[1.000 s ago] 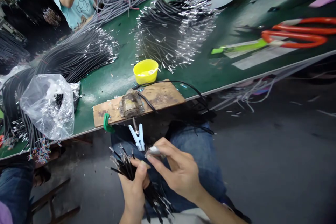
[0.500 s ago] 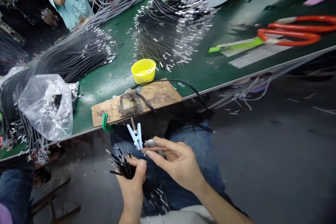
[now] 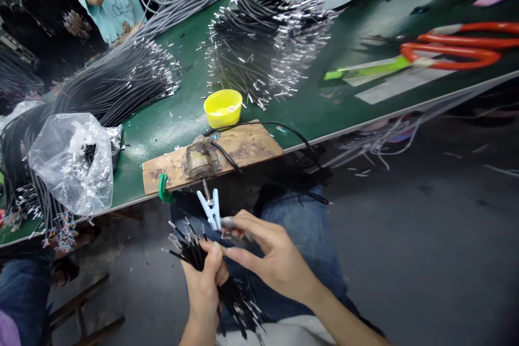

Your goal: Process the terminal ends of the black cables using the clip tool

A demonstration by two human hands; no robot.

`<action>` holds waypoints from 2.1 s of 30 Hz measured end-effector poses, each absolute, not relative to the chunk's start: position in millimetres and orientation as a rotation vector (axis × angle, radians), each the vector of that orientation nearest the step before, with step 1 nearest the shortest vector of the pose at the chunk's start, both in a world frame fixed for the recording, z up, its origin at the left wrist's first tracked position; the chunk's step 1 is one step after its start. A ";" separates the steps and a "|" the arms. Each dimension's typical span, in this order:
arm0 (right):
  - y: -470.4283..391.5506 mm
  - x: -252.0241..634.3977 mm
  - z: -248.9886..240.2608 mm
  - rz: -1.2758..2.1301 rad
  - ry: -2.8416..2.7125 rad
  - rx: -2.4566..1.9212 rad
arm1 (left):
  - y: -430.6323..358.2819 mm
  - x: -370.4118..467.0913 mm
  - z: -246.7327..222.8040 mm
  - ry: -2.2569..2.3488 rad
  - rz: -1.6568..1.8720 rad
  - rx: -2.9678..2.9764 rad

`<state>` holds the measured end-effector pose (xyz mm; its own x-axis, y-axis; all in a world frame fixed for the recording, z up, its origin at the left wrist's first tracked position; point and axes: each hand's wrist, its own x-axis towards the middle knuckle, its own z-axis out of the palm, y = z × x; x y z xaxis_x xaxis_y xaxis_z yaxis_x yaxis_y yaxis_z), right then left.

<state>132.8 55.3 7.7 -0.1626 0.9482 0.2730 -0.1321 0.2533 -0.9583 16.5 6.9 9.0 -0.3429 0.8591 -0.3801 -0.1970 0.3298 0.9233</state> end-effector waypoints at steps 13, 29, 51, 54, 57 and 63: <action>87.7 114.8 3.6 1.906 -0.803 -0.721 | 12.2 2.1 22.9 1.574 1.401 0.923; 99.7 90.5 5.9 2.164 -0.437 -0.509 | 26.5 3.9 32.5 1.656 1.458 0.957; 67.0 120.9 19.3 1.165 -1.659 -0.760 | 1.1 11.3 5.0 1.346 1.133 0.565; 66.5 118.6 11.9 1.238 -1.514 -0.776 | -1.1 12.5 4.2 1.346 1.153 0.491; 66.9 118.6 2.8 1.433 -1.409 -0.739 | -4.0 12.4 0.8 1.384 1.179 0.420; 67.6 119.4 0.8 1.339 -1.491 -0.699 | -3.5 8.8 -2.9 1.413 1.265 0.399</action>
<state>119.4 67.6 0.8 -0.3587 0.8900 0.2816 -0.1846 0.2281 -0.9560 8.8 -3.5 -2.9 -0.3017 0.8133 -0.4976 -0.4050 0.3631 0.8391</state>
